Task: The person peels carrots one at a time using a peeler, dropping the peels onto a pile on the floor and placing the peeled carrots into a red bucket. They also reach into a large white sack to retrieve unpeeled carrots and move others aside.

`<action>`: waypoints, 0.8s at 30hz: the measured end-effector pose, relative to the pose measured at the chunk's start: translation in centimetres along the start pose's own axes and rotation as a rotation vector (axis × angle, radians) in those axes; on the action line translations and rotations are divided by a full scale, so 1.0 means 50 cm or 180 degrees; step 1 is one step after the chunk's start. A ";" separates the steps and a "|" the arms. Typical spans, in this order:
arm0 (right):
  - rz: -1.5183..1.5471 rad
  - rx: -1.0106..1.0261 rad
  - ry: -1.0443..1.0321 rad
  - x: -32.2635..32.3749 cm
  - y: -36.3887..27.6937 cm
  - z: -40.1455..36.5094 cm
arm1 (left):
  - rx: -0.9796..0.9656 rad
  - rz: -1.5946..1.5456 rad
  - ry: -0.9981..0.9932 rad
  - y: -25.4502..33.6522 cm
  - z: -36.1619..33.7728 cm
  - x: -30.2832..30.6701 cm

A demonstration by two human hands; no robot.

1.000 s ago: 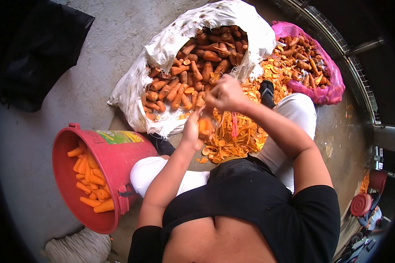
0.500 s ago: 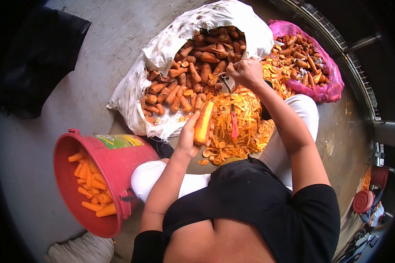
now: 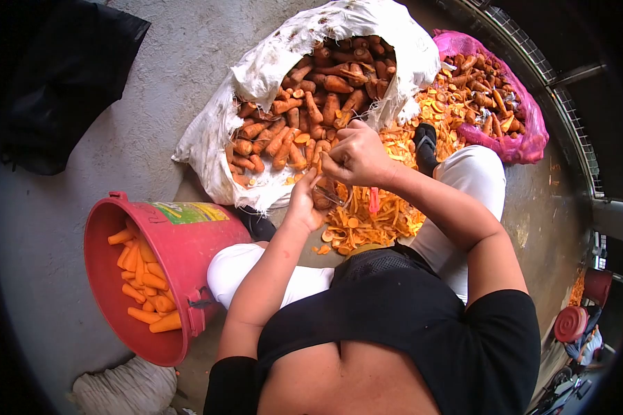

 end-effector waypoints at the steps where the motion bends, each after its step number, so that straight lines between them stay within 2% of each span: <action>1: -0.0008 0.0028 -0.0005 -0.003 -0.001 -0.001 | -0.0005 -0.0011 -0.0024 0.000 0.000 0.000; 6: -0.0011 0.0126 -0.0063 -0.017 -0.004 -0.003 | 0.0049 -0.0070 0.0018 -0.010 0.006 0.017; 13: 0.0174 -0.0002 -0.0080 -0.026 0.013 -0.005 | -0.0207 0.0035 -0.0153 0.016 -0.018 -0.020; 16: -0.0226 -0.0520 0.0105 -0.010 0.093 -0.007 | -0.0250 0.0471 -0.0479 0.010 -0.044 -0.026; 19: -0.0654 -0.0363 0.0173 0.020 0.135 -0.003 | -0.0212 0.0543 -0.0700 0.001 -0.052 -0.045; 20: -0.0691 -0.0454 0.0106 0.014 0.146 -0.008 | -0.0222 0.0563 -0.0493 0.003 -0.054 -0.047; 23: -0.0875 -0.0779 0.0044 0.012 0.185 -0.018 | -0.0156 0.0778 -0.0657 0.003 -0.054 -0.045; 24: -0.0992 -0.0678 -0.0003 0.020 0.207 -0.023 | -0.0175 0.0734 -0.0820 0.006 -0.066 -0.059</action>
Point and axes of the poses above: each hand's wrist, its own z-axis towards the middle knuckle, its own x-axis out of the back of the hand, y = z × x, the point moved 7 cm from there along z, towards the middle knuckle, and after that the axes turned 4 degrees about z, right-handed, at the moved point
